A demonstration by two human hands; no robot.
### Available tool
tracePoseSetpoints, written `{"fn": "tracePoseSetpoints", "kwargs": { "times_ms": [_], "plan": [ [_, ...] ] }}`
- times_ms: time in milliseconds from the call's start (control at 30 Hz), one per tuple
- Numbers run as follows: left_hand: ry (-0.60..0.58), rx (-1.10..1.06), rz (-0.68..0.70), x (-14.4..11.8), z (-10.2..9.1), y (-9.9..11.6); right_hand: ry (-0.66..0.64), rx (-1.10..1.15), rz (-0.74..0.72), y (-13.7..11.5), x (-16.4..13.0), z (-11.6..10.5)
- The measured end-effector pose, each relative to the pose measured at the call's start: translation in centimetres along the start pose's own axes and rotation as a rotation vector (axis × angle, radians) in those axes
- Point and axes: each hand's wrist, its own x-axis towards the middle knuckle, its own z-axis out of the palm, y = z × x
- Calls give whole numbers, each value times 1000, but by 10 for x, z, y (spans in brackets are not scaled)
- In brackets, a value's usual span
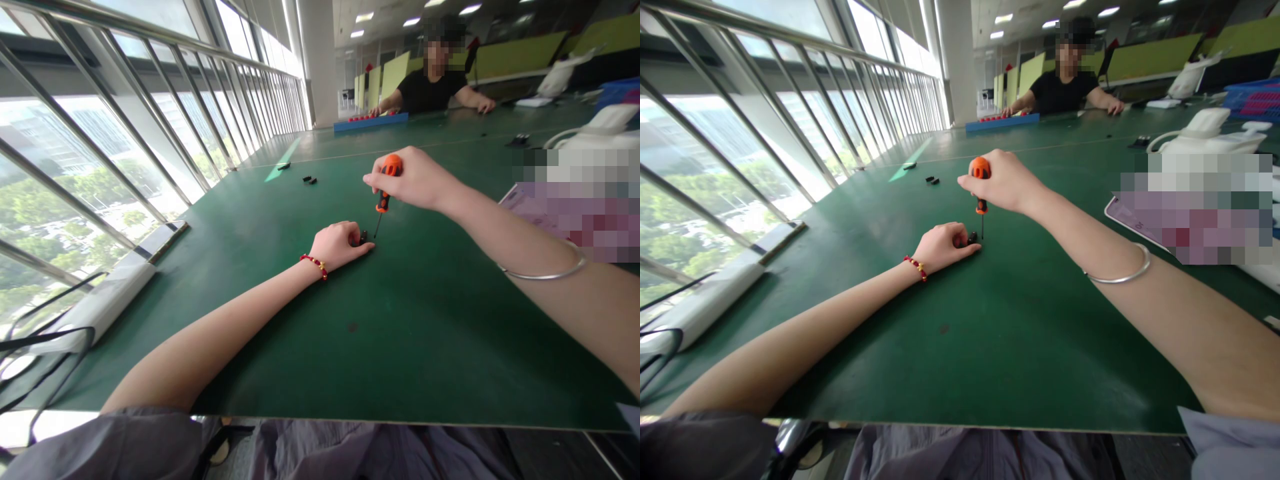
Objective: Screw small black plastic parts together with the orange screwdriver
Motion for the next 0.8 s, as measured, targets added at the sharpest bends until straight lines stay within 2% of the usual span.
{"fn": "tracePoseSetpoints", "kwargs": {
  "times_ms": [67,200,367,800],
  "plan": [
    [-2,-21,16,0,-1,0,22,10,31,-1,0,0],
    [106,12,129,3,-1,-3,79,61,51,-6,-2,0],
    [-26,-58,264,7,4,-13,83,110,57,-10,-3,-1],
    [29,-101,195,8,6,-13,99,97,43,-3,0,0]
  ]
}}
